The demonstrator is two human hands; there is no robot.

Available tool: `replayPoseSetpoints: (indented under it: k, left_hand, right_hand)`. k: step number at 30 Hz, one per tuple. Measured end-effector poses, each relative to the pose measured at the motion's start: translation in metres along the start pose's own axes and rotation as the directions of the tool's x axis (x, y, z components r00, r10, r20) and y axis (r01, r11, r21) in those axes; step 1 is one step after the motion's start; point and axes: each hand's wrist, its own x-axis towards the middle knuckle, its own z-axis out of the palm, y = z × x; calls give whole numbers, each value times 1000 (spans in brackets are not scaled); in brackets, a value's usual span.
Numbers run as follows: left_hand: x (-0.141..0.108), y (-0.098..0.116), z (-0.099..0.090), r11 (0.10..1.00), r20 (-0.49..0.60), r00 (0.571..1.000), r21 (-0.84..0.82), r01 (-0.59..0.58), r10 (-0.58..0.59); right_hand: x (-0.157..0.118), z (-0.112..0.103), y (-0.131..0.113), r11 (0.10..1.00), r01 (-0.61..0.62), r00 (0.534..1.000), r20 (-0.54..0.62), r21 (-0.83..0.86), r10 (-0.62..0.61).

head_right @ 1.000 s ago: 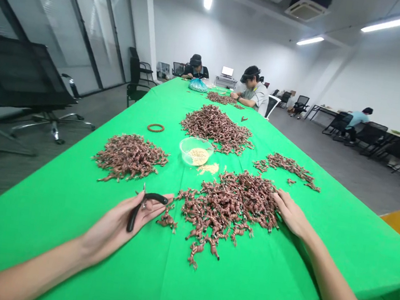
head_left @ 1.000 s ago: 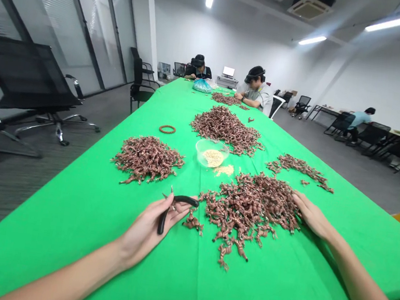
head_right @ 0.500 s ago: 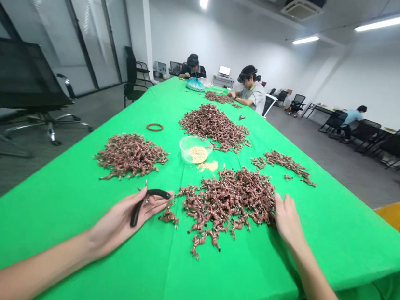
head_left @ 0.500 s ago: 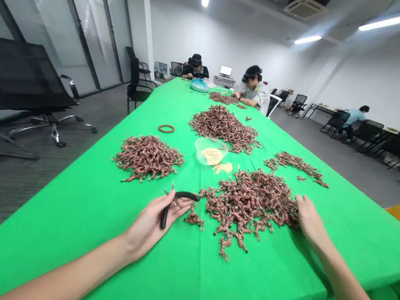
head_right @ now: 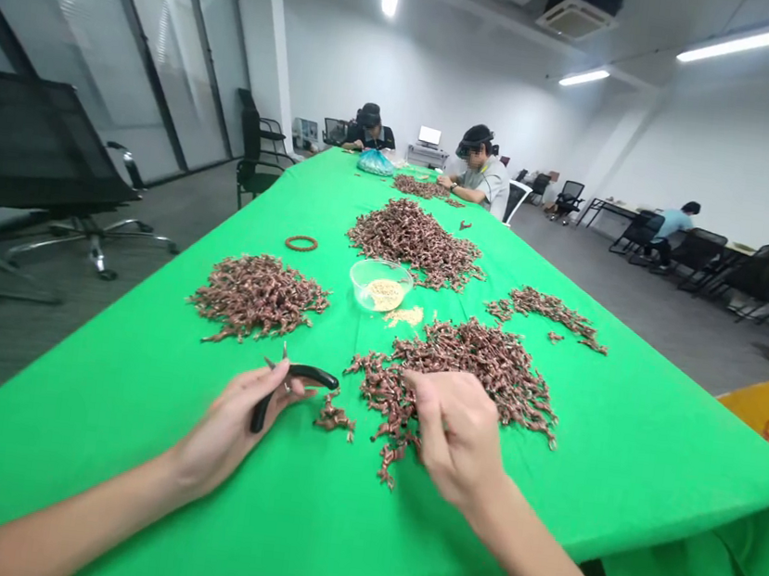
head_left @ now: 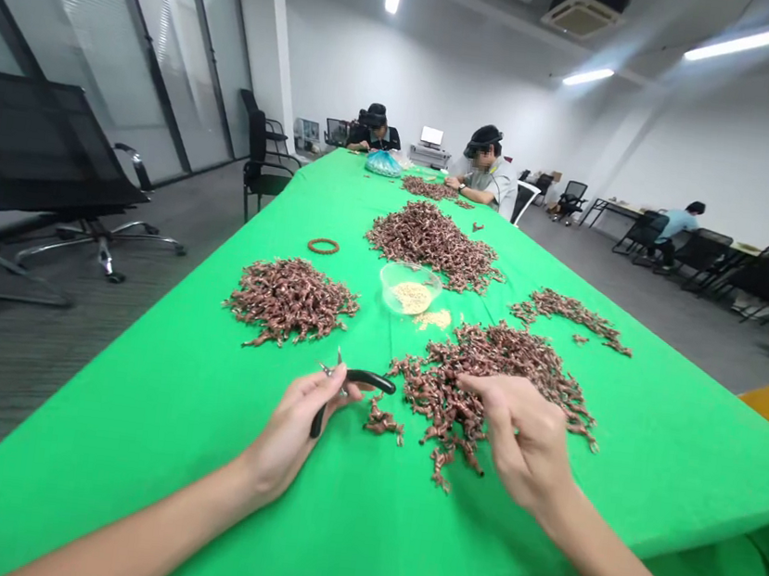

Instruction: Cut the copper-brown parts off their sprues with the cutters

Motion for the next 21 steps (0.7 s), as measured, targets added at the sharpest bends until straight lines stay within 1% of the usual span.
replayPoseSetpoints:
  k: [2, 4, 5, 8, 10, 12, 14, 19, 21]
  left_hand:
    - [0, 1, -1, 999, -33, 999, 31, -24, 25]
    - [1, 3, -1, 998, -70, 997, 47, -33, 36]
    - [1, 4, -1, 998, -84, 996, 44, -36, 40]
    - [-2, 9, 2, 999, -97, 995, -20, -40, 38]
    - [-4, 12, 4, 998, -90, 995, -54, -36, 31]
    - [-6, 14, 5, 999, -78, 996, -32, -39, 36]
    - [-5, 13, 3, 998, -63, 996, 27, -57, 58]
    - [-1, 9, -3, 957, -59, 988, 265, -121, 142]
    - [-2, 9, -3, 938, -47, 986, 319, -136, 159]
  right_hand:
    - [10, 17, -15, 999, 1, 994, 110, 43, -6]
    - [19, 37, -27, 1000, 8, 988, 153, 16, -11]
    - [23, 48, -33, 999, 32, 984, 174, -13, -29]
    - [31, 76, -48, 994, 102, 958, 274, -39, -88]
    - [34, 89, -54, 993, 106, 949, 306, -60, -82]
    - [35, 98, -57, 991, 100, 956, 285, -87, -71]
    - [36, 103, -57, 991, 95, 963, 262, -99, -66]
    - [35, 106, -55, 990, 71, 958, 283, -119, -35]
    - [34, 105, -55, 988, 85, 958, 285, -128, -46]
